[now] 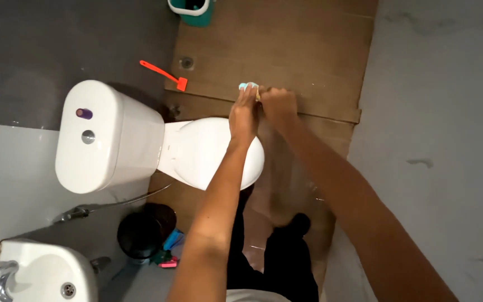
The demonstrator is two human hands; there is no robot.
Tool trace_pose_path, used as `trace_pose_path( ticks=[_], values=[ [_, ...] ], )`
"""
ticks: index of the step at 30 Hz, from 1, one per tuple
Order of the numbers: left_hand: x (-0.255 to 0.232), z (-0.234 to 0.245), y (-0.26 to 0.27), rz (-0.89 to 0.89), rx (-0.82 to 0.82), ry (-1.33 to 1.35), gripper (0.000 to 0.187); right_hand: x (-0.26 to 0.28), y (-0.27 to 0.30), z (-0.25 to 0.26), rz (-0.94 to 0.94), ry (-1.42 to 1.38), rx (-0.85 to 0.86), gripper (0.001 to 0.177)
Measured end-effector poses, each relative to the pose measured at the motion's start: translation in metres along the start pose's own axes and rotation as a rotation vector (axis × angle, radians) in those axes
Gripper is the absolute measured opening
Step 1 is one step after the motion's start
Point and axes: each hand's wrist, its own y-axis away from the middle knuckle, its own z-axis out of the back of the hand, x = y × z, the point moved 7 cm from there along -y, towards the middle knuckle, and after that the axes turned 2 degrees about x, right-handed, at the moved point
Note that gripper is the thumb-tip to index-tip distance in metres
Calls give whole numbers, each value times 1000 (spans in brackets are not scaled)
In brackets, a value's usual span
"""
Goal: Scrubbing floor seams, wiping the toilet tank, and assembling/adjusting a mop in a bathroom.
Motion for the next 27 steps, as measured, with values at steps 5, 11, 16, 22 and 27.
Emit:
trace_pose_path(
  ticks=[5, 11, 16, 22, 27],
  values=[
    [4, 17, 11, 87, 28, 15, 49, 23, -6, 1, 9, -6, 172, 29],
    [11, 17, 32, 138, 61, 88, 48, 33, 15, -7, -32, -86, 365, 29],
    [2, 14, 35, 24, 1, 75, 50, 31, 18, -1, -57, -61, 385, 33],
    [-27, 4, 39, 1, -36, 90, 51, 4, 36, -7, -63, -47, 359, 31],
    [-50, -27, 52, 250, 188, 127, 45, -29, 64, -10, -64, -69, 304, 31]
  ],
)
